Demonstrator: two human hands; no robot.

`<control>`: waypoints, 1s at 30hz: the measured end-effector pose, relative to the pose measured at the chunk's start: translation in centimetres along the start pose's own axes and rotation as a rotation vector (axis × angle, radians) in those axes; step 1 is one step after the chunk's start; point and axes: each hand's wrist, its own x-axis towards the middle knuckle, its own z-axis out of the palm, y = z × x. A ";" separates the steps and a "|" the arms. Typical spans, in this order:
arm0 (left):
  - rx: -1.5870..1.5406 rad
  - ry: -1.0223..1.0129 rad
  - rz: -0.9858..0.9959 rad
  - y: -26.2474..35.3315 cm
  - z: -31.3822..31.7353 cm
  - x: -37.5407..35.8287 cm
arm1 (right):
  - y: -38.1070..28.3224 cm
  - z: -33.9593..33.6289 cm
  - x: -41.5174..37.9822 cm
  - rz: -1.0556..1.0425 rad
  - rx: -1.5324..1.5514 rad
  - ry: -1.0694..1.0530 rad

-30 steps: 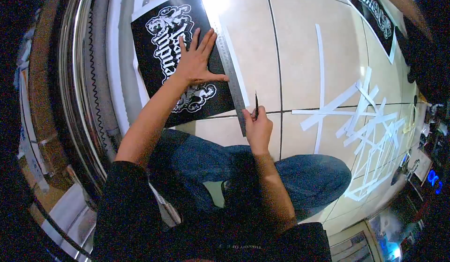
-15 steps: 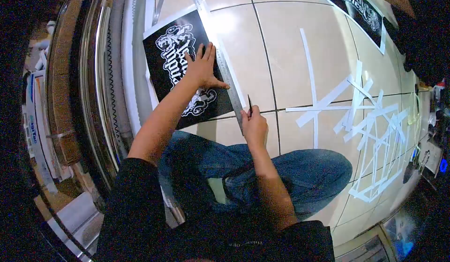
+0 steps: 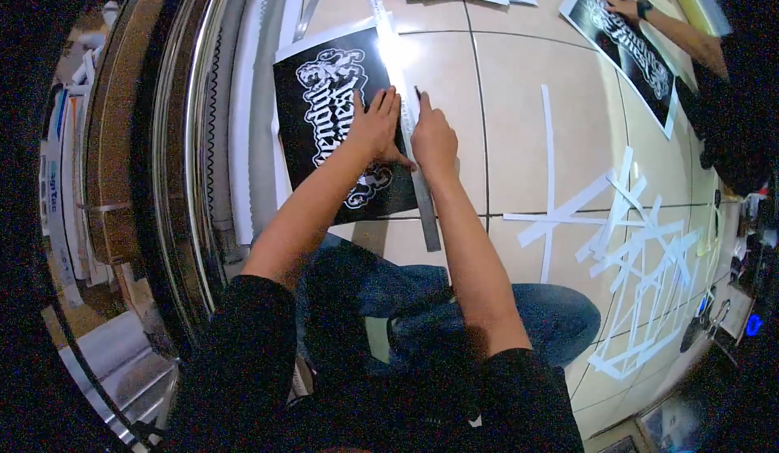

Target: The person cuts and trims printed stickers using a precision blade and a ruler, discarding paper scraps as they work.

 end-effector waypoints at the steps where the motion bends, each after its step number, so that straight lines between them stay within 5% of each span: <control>1: 0.002 -0.014 -0.009 0.0 0.1 0.1 | -0.4 0.5 1.0 -0.008 -0.053 0.018; 30: 0.004 -0.006 0.028 -1.2 1.1 -0.4 | -2.8 3.1 5.5 -0.106 -0.290 -0.066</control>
